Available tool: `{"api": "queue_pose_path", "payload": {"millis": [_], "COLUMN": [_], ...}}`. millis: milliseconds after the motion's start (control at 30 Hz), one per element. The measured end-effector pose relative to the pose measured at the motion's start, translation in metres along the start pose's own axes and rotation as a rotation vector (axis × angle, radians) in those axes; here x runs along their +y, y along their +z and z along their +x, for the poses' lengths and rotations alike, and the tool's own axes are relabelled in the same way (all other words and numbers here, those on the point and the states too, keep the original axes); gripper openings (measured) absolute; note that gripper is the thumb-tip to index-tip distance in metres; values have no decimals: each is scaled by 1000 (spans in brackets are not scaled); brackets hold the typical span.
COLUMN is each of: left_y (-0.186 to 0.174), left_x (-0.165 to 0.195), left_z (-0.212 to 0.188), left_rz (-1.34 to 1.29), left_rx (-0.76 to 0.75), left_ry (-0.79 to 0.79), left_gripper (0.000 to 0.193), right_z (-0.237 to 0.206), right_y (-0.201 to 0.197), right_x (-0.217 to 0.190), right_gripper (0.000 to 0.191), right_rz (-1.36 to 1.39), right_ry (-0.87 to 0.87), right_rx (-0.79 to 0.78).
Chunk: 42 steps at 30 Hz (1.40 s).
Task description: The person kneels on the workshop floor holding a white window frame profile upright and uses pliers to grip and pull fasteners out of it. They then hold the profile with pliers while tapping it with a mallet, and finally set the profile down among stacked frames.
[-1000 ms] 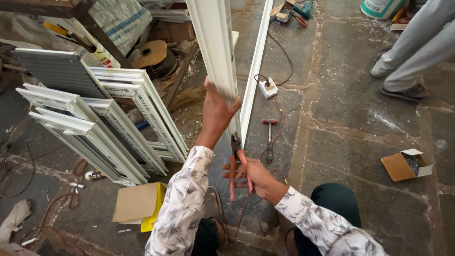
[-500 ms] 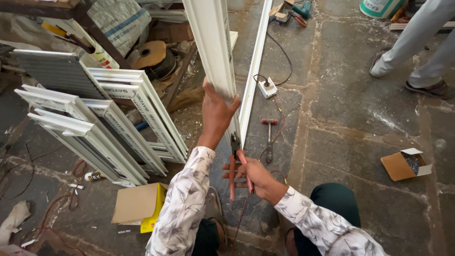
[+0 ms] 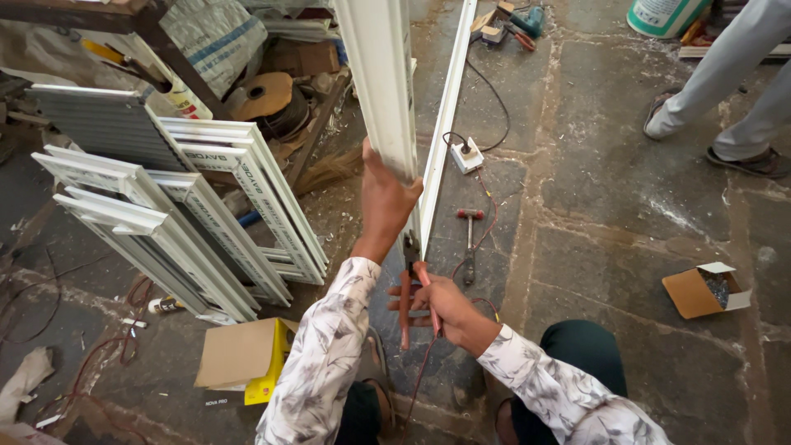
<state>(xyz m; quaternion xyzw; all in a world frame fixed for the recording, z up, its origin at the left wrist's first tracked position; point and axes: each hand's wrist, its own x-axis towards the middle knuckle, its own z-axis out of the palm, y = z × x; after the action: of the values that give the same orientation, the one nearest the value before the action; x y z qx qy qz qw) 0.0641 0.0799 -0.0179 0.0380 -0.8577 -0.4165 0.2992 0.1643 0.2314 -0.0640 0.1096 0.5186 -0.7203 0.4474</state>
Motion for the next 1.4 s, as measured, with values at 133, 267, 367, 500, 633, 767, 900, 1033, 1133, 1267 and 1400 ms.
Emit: {"api": "queue_pose_path", "payload": {"millis": [133, 267, 367, 500, 633, 767, 900, 1033, 1133, 1267, 1400], "left_y": [-1, 1, 4, 6, 8, 8, 8, 6, 3, 2, 3], "left_x": [5, 6, 5, 3, 3, 4, 4, 4, 4, 7, 13], "left_z": [0, 2, -1, -4, -4, -5, -5, -5, -3, -1, -3], "left_rz": [13, -10, 12, 2, 2, -1, 11, -8, -10, -22, 48], "left_rx": [37, -157, -54, -27, 18, 18, 31, 20, 7, -67, 97], "left_ry": [92, -163, -27, -27, 22, -8, -22, -60, -56, -184, -12], "left_gripper": [111, 109, 110, 109, 110, 111, 111, 109, 106, 104, 104], "right_z": [0, -2, -3, -3, -3, -3, -4, -7, -9, -10, -9], "right_y": [1, 1, 1, 3, 4, 4, 6, 8, 10, 11, 10], "right_x": [-1, -2, -2, -2, -2, -2, -4, -7, -8, -9, -10], "right_gripper": [63, 63, 62, 63, 65, 65, 67, 69, 70, 71, 70], "right_rz": [-2, -33, -27, -26, -13, -19, -6, -17, -28, -28, -25], "right_ry": [11, 8, 4, 8, 5, 3, 11, 8, 5, 8, 3], "right_rx": [7, 13, 9, 12, 14, 11, 13, 8, 8, 11, 4]}}
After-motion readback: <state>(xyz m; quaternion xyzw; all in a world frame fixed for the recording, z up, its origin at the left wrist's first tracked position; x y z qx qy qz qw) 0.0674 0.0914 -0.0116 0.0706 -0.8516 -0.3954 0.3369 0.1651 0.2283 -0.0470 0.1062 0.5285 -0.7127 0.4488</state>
